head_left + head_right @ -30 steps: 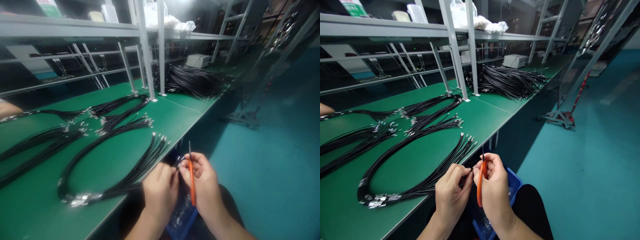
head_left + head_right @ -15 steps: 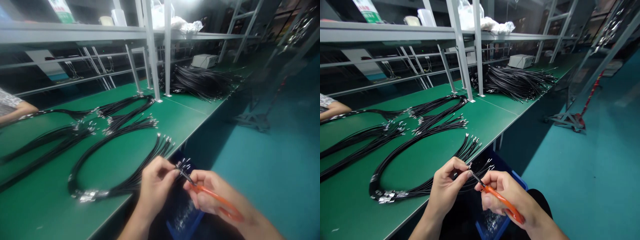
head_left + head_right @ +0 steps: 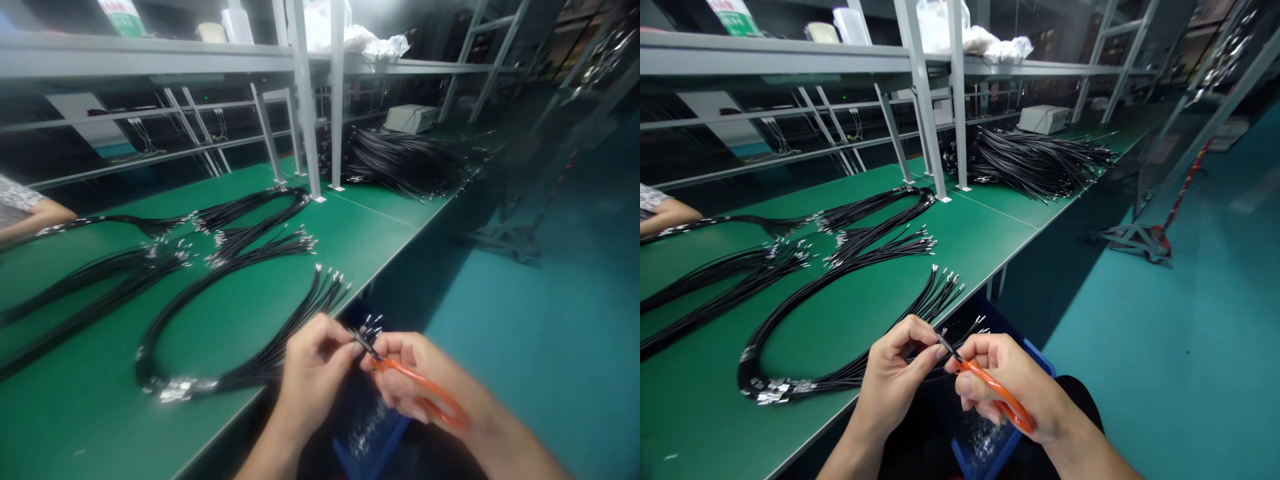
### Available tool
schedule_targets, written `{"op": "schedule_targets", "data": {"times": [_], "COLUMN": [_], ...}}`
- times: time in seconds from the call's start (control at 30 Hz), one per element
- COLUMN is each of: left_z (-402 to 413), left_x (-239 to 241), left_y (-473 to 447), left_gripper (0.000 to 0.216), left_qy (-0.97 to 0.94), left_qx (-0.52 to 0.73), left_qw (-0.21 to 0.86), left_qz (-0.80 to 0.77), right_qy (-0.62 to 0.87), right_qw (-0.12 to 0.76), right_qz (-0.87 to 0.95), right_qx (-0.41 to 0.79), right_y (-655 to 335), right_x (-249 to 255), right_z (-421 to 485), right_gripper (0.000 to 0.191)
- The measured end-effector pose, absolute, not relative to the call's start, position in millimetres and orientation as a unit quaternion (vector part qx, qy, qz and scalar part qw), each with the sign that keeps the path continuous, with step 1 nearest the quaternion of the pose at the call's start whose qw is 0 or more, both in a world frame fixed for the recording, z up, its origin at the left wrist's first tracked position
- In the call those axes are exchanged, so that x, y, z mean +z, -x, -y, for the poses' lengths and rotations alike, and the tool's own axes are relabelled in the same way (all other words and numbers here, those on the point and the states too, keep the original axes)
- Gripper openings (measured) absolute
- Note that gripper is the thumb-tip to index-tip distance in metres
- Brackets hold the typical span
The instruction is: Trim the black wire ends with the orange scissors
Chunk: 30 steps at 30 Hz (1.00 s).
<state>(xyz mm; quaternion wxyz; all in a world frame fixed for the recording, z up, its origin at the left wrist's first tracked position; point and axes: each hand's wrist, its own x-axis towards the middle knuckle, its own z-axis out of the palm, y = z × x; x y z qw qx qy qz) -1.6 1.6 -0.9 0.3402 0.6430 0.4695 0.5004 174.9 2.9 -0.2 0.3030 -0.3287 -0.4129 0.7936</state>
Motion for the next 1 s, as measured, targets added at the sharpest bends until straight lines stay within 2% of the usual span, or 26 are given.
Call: {"op": "schedule_targets", "data": {"times": [0.23,0.33,0.4,0.53,0.6,0.83,0.9,1.0], "left_z": [-0.3,-2.7,-5.9,-9.2,-4.7,10.1,0.0,-21.7], "left_x": [-6.0,-11.7,-19.3,-45.4,-58.7,-57.0,-50.7,-48.3], "left_y": [2.2,-3.3,-6.3,-3.3,0.9,18.2,22.8,24.4], "left_gripper": [0.011,0.01,0.003,0.014,0.011,0.003,0.009,0.011], "left_qy": [-0.647,-0.694,-0.762,-0.788,-0.782,-0.796,-0.761,-0.7], "left_qx": [0.489,0.417,0.325,0.178,0.147,0.136,0.163,0.197], "left_qw": [0.33,0.308,0.252,0.068,0.045,0.072,0.057,0.03], "left_qz": [-0.484,-0.5,-0.5,-0.585,-0.603,-0.585,-0.625,-0.686], "right_qy": [0.417,0.411,0.444,0.527,0.538,0.548,0.555,0.55], "right_qw": [0.275,0.313,0.361,0.435,0.449,0.334,0.314,0.32], "right_qz": [0.462,0.475,0.472,0.475,0.499,0.646,0.643,0.628], "right_qx": [0.733,0.712,0.67,0.554,0.511,0.414,0.425,0.448], "right_y": [-177.6,-186.6,-191.6,-188.5,-179.8,-146.3,-143.3,-144.9], "right_x": [8.1,6.0,3.2,1.0,1.7,-26.0,-43.2,-60.3], "right_z": [3.4,3.1,1.1,-1.2,-1.5,-17.8,-21.8,-22.4], "right_gripper": [0.014,0.02,0.024,0.034,0.035,0.016,0.007,0.005]}}
